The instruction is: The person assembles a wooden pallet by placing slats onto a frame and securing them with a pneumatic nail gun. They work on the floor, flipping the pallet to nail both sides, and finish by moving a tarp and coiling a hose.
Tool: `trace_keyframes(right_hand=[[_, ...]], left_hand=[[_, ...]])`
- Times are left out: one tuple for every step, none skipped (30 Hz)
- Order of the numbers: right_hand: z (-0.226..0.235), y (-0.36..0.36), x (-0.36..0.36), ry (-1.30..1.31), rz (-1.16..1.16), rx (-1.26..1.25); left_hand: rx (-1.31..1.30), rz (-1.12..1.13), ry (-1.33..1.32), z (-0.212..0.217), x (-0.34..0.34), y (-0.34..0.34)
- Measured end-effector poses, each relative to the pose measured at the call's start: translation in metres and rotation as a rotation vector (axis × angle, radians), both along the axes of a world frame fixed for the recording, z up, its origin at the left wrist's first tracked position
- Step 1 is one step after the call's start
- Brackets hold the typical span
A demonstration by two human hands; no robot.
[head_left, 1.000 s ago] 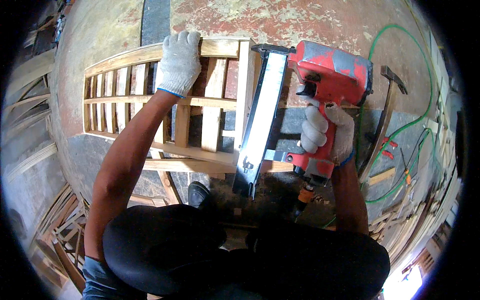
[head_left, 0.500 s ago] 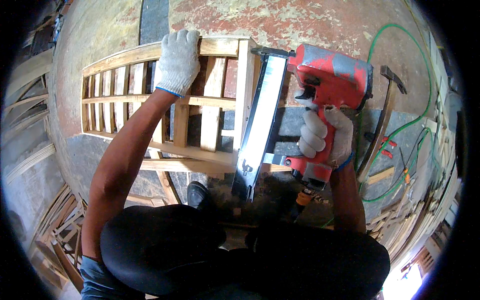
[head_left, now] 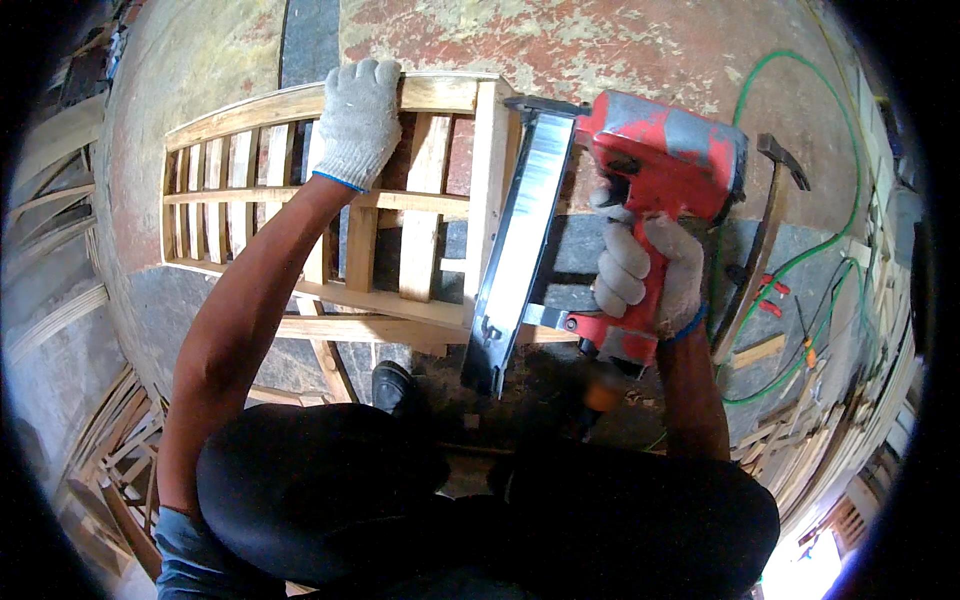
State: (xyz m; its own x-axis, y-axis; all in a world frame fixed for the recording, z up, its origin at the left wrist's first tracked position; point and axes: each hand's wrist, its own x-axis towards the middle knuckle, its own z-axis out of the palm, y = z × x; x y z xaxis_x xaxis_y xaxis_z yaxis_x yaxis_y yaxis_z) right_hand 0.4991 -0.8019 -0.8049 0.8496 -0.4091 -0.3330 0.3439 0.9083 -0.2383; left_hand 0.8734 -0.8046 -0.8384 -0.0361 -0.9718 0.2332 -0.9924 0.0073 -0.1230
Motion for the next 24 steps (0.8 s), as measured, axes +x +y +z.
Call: trace_keyframes(right_hand=[[-0.004,0.002,-0.001,-0.032,-0.017,-0.029],[-0.003,0.003,0.001,-0.068,-0.031,-0.056],[0.0,0.004,0.002,-0.015,-0.047,-0.024],[0.006,0.005,0.005,0.039,-0.061,0.008],[0.008,0.005,0.005,0.055,-0.07,0.033],[0.01,0.005,0.005,0.072,-0.079,0.058],[0.003,0.006,0.002,0.051,-0.077,0.081],[-0.004,0.007,-0.002,0.028,-0.073,0.107],[-0.008,0.009,-0.008,0.098,-0.09,0.062],[-0.013,0.011,-0.016,0.162,-0.1,0.025],[-0.017,0.012,-0.024,0.225,-0.11,-0.012],[-0.018,0.012,-0.037,0.195,-0.155,0.007],[-0.026,0.013,-0.045,0.148,-0.186,0.037],[-0.032,0.014,-0.055,0.107,-0.217,0.066],[-0.037,0.015,-0.073,0.177,-0.234,0.018],[-0.041,0.014,-0.094,0.246,-0.257,-0.036],[-0.041,0.015,-0.111,0.326,-0.285,-0.092],[-0.039,0.016,-0.12,0.481,-0.306,-0.123],[-0.036,0.018,-0.129,0.638,-0.326,-0.154],[-0.033,0.02,-0.136,0.798,-0.347,-0.19],[-0.032,0.023,-0.14,0.913,-0.38,-0.21],[-0.032,0.021,-0.148,0.963,-0.354,-0.221],[-0.035,0.019,-0.154,1.008,-0.324,-0.226],[-0.039,0.018,-0.159,1.051,-0.291,-0.232]], left_hand=[[-0.004,-0.007,0.006,0.001,-0.001,0.0],[0.007,0.002,0.002,0.001,0.001,0.001],[0.017,0.012,-0.002,0.002,0.002,0.003],[0.028,0.022,-0.006,0.002,0.003,0.005],[0.055,0.025,-0.003,0.004,0.002,0.004],[0.082,0.03,0.0,0.005,0.002,0.003],[0.11,0.037,0.002,0.007,0.003,0.002],[0.101,0.011,0.006,0.008,0.004,0.002],[0.093,-0.014,0.009,0.009,0.005,0.003],[0.093,-0.032,0.006,0.014,0.007,0.007],[0.151,-0.034,0.016,0.02,0.011,0.009],[0.112,-0.107,0.067,0.025,0.012,0.009],[0.085,-0.164,0.103,0.03,0.019,0.016],[0.056,-0.222,0.143,0.032,0.027,0.024],[0.003,-0.276,0.153,0.03,0.035,0.03],[-0.034,-0.243,0.145,0.032,0.039,0.039],[-0.072,-0.215,0.148,0.034,0.041,0.05],[-0.108,-0.182,0.145,0.038,0.042,0.067],[-0.066,-0.115,0.169,0.044,0.044,0.09],[-0.028,-0.05,0.194,0.054,0.044,0.116],[0.032,-0.033,0.267,0.056,0.041,0.15],[0.122,-0.037,0.333,0.061,0.034,0.184],[0.321,-0.019,0.286,0.084,0.012,0.212],[0.438,-0.05,0.21,0.075,0.003,0.243]])
